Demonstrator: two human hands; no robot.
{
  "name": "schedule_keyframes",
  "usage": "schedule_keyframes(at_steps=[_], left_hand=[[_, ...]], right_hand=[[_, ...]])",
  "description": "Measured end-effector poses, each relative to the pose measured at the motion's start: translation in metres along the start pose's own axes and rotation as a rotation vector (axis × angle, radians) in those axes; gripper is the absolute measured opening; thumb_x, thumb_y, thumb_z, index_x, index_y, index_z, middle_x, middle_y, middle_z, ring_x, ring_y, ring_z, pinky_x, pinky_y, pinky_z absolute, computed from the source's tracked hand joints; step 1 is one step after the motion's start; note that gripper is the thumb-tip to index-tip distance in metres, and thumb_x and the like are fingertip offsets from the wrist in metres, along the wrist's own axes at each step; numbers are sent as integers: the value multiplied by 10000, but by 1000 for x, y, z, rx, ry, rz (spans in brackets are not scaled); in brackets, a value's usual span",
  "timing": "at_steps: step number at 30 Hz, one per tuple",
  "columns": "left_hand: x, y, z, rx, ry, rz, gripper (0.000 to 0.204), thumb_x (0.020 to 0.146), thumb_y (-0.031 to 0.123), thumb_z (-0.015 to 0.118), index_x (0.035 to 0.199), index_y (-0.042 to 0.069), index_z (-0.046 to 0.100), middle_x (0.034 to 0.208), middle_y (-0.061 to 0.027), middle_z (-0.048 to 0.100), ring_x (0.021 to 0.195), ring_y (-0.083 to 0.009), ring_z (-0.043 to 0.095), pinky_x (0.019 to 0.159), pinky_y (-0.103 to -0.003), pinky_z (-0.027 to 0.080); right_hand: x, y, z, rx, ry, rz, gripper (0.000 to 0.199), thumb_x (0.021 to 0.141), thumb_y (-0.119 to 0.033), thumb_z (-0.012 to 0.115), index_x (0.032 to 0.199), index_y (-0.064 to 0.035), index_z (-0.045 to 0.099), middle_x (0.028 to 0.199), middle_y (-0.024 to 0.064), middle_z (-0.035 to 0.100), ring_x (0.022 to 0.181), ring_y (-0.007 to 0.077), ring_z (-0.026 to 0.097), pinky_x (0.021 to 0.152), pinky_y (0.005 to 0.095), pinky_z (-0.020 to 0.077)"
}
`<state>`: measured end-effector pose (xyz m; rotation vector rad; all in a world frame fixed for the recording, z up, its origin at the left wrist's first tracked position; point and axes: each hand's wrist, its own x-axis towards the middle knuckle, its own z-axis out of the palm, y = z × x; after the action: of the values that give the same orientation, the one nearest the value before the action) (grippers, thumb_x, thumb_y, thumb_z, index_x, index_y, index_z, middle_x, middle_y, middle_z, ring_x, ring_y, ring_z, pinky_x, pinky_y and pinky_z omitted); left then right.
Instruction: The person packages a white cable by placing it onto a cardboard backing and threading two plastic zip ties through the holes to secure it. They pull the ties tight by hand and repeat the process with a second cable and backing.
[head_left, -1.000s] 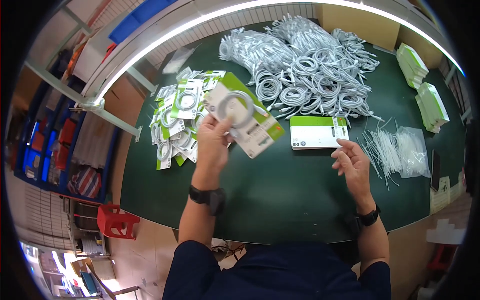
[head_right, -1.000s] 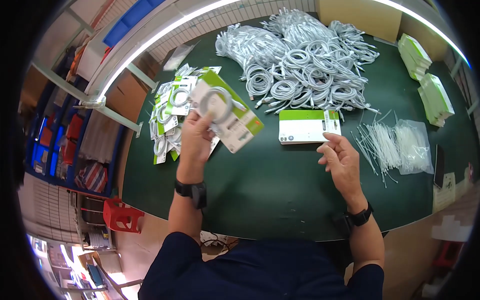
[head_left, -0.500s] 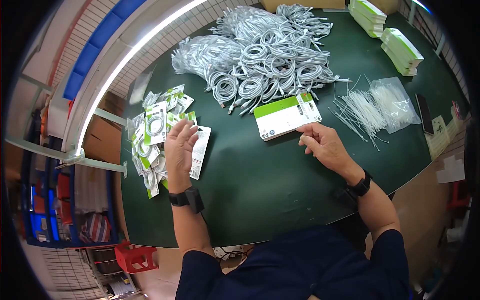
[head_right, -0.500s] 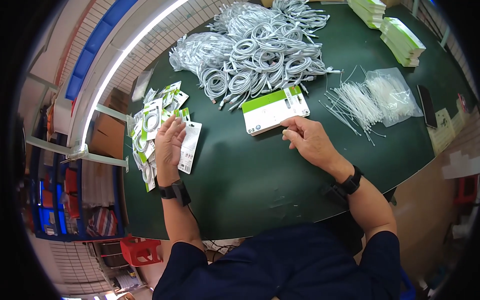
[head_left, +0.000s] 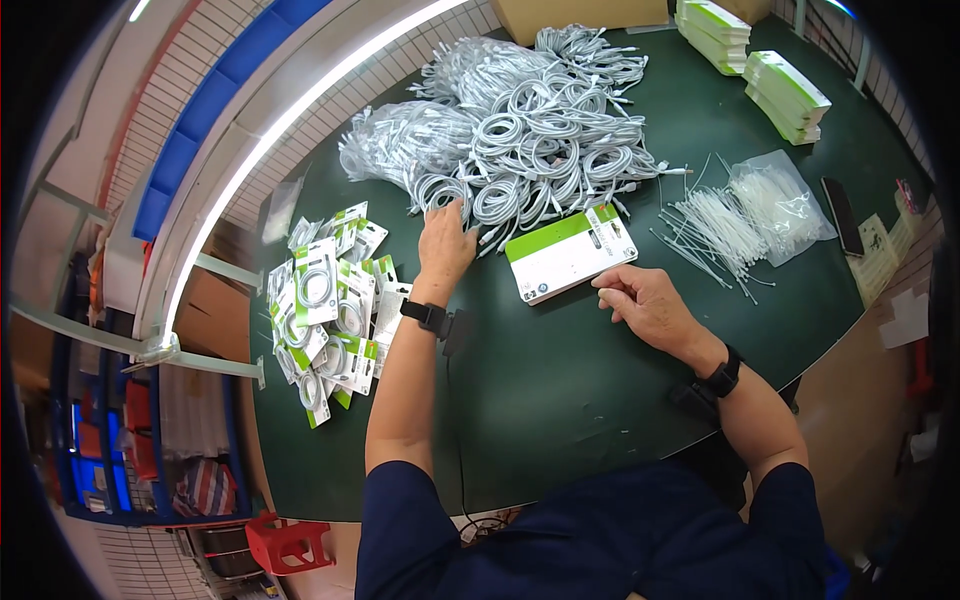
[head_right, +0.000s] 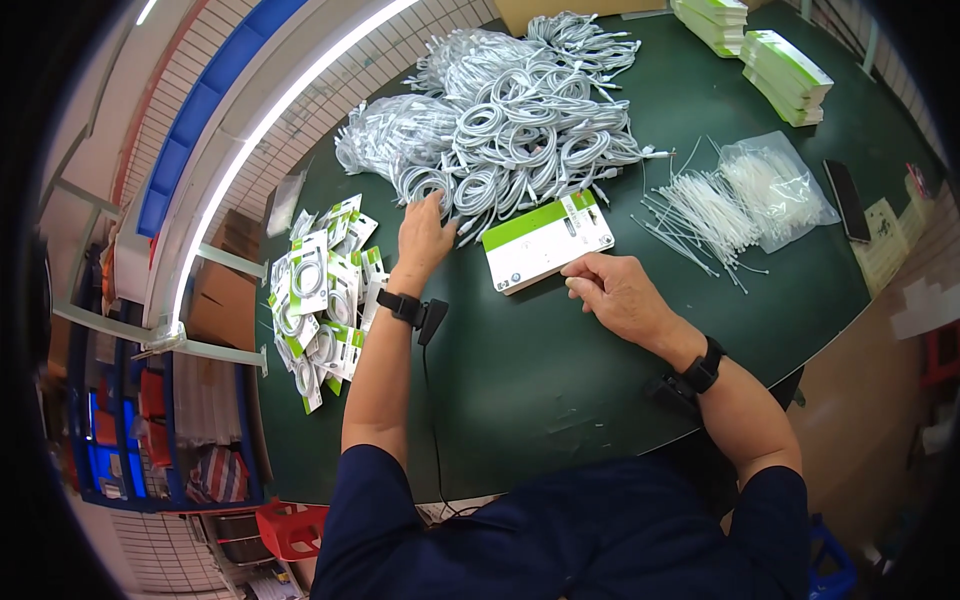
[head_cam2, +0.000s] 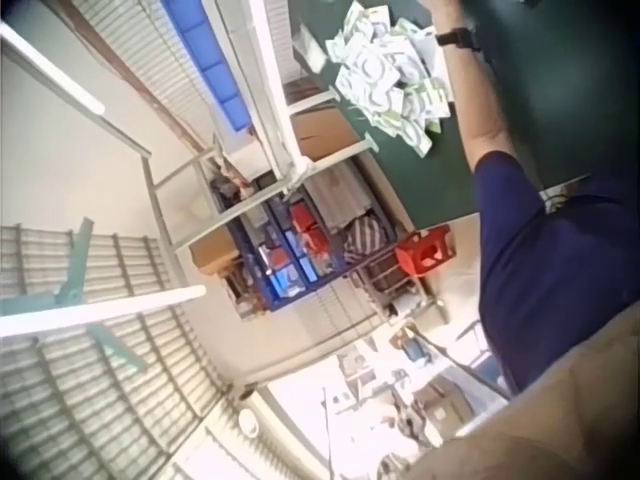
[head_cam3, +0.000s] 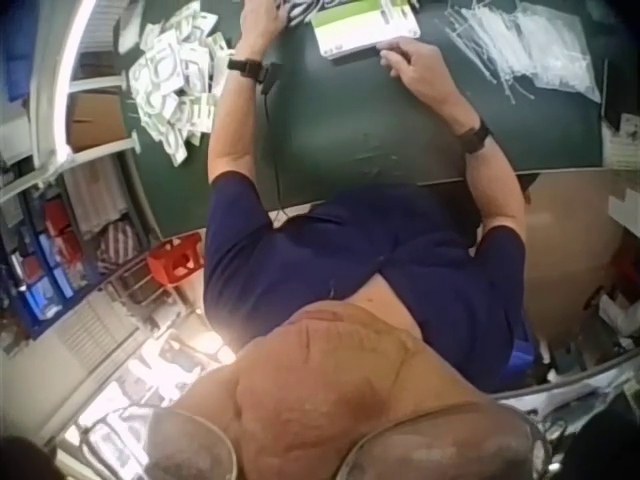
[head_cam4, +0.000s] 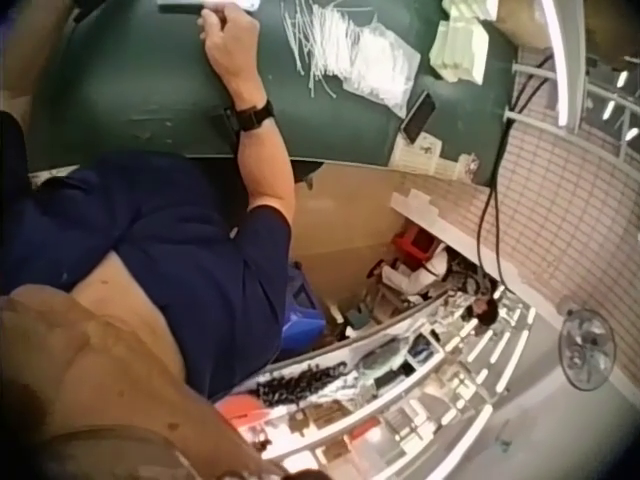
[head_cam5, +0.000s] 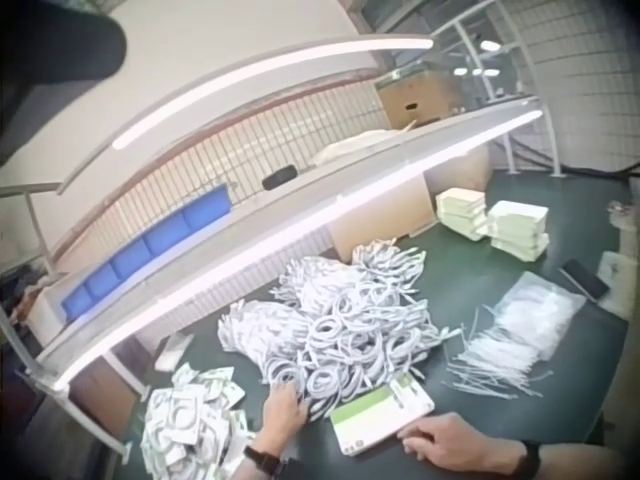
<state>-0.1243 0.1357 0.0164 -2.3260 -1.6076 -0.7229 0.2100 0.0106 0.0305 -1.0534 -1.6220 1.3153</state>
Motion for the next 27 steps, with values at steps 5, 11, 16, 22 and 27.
schedule_keyframes(at_steps=[5,11,16,22,27], left_hand=[[-2,-16,12,13,-72,-217,457,811,255,757,1172,3,633,1064,-202,682,1035,-366,617,870,-464,506],[2,-10,-13,-114,-145,-368,411,828,242,753,1131,-16,653,981,-210,704,936,-408,644,818,-476,513],[0,-5,-39,-170,-12,-493,311,834,249,754,952,-35,702,834,-175,717,739,-363,670,679,-444,513],[1,18,-70,-794,185,-693,176,943,159,683,935,-15,708,802,-90,717,713,-156,657,665,-285,534],[-7,85,-71,-1592,244,-763,159,958,122,677,1078,18,665,979,-88,737,860,-178,703,713,-299,565]], right_hand=[[-2,-2,-3,8,-5,-7,169,958,-32,613,1090,55,671,822,65,693,674,83,625,625,233,530],[-4,-5,-3,-9,-12,-27,163,956,-37,617,1081,52,672,816,63,695,665,86,621,624,239,529],[-5,-7,-3,-32,-38,-33,159,955,-38,618,1077,45,676,820,65,697,667,89,624,625,241,531],[-15,-10,-4,-43,-35,1,160,955,-41,620,1080,39,678,823,62,697,670,91,626,629,239,532],[-20,-3,-6,23,-131,25,178,957,-56,628,1104,28,683,851,58,704,684,93,636,632,240,533]])
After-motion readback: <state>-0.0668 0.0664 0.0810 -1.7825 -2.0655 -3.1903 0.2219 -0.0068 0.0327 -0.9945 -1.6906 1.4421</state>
